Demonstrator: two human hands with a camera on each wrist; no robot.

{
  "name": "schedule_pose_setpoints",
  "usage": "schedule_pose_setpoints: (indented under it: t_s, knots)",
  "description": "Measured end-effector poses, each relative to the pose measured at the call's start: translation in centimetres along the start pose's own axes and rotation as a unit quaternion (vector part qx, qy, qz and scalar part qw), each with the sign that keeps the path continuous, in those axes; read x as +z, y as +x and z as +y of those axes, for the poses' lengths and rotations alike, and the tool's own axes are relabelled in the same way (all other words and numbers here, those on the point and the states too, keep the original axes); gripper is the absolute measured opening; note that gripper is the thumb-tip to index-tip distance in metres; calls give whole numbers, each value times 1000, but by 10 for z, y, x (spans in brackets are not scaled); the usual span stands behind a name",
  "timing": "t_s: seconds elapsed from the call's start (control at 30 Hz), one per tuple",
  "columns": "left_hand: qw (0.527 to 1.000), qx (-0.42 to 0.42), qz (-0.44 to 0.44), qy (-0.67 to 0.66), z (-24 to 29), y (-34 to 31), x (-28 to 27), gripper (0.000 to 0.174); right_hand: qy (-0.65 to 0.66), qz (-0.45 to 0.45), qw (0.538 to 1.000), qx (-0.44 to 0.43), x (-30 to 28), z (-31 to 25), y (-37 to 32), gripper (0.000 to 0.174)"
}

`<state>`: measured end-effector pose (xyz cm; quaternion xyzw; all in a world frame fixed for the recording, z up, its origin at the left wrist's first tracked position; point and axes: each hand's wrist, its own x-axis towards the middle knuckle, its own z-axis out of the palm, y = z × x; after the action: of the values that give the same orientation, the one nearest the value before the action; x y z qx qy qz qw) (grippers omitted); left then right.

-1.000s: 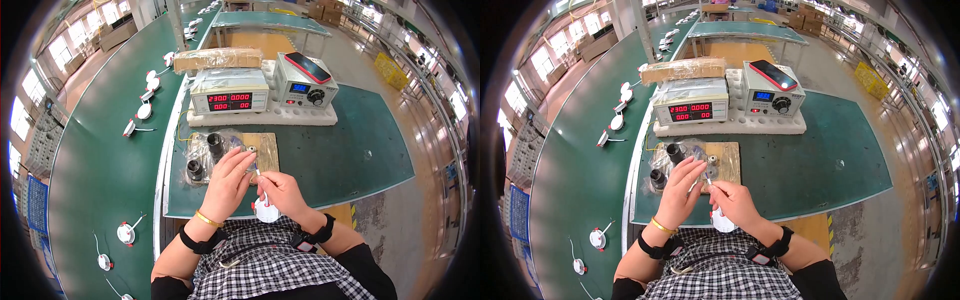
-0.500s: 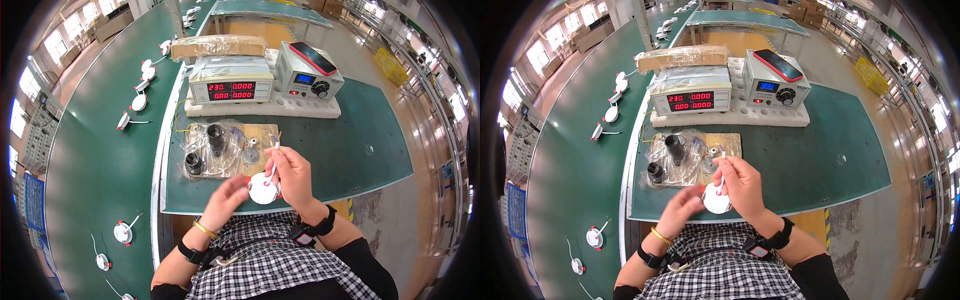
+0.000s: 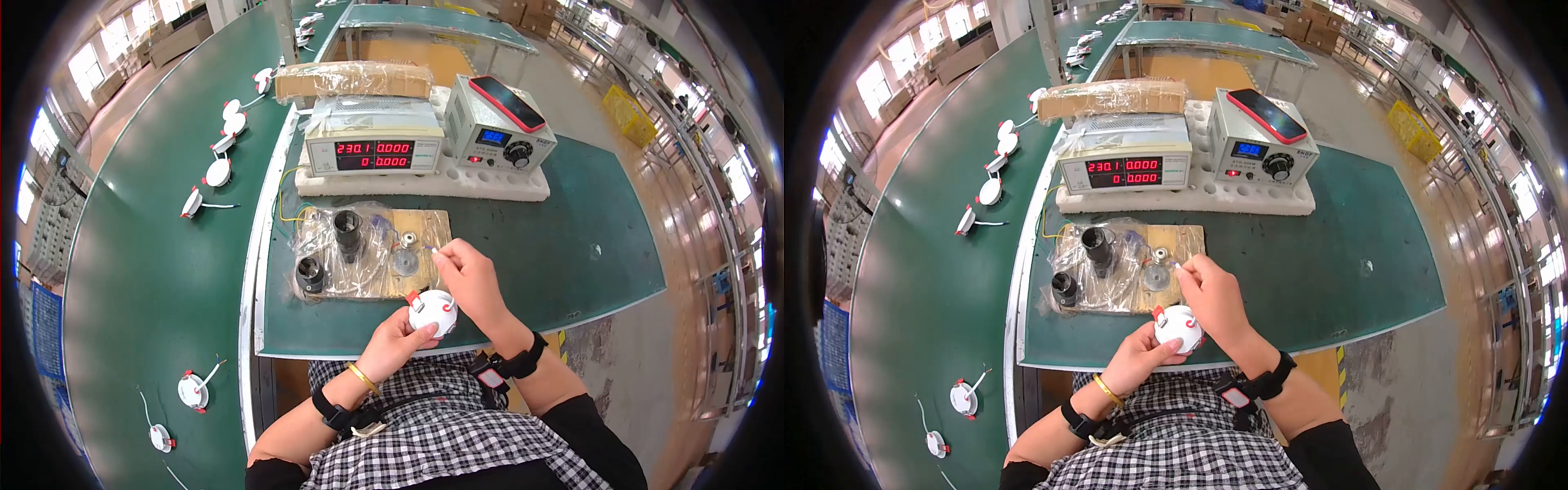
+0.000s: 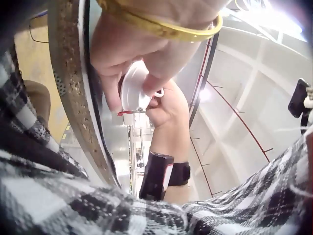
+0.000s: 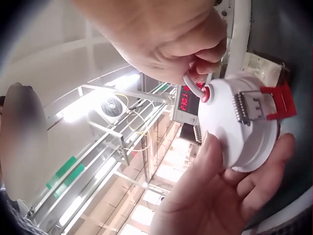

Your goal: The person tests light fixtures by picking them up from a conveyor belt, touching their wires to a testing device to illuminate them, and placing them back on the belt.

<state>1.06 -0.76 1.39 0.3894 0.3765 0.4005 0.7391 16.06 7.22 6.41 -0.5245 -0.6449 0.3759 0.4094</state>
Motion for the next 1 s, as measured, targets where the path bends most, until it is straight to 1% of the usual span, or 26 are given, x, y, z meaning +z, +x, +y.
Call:
schedule_pose_setpoints:
  t_s: [0.07,0.13,0.2,0.33,0.43,0.5,0.53,0.6,0.67,0.7,0.77,0.87,0.93,1.0]
  knots:
    - [999,-14,33,-18,-7,5,-4,34,-101,-14,995,-14,3,12,8,13]
    - [998,-15,41,-36,-9,6,-6,34,-126,-24,992,-17,5,19,16,15]
    - [994,-22,42,-98,-7,5,-6,34,-217,-65,974,-6,7,20,24,16]
    - [992,-1,38,-118,-11,7,-9,35,-268,-80,960,-5,14,18,32,17]
    - [983,-14,28,-181,-9,5,-11,34,-302,-81,950,-17,20,23,35,17]
    - [982,-21,25,-187,-7,4,-12,35,-343,-74,935,-41,22,22,36,15]
    - [981,-30,21,-193,-6,4,-13,36,-344,-73,935,-43,23,21,36,15]
    - [981,-23,19,-191,-8,4,-13,36,-356,-79,931,-31,23,19,36,15]
    - [971,-39,22,-235,-8,4,-15,35,-359,-77,930,-31,23,17,35,15]
    - [972,-36,21,-233,-7,4,-15,35,-360,-76,929,-28,24,16,35,15]
    - [960,-53,23,-273,-5,3,-16,36,-361,-80,928,-42,24,18,34,16]
    - [969,-46,19,-242,-10,5,-17,38,-362,-86,927,-54,24,18,35,17]
    - [970,-42,23,-240,-7,4,-16,36,-362,-87,926,-54,23,19,35,17]
    - [977,-35,17,-211,-6,4,-15,34,-355,-89,930,-49,23,21,35,17]
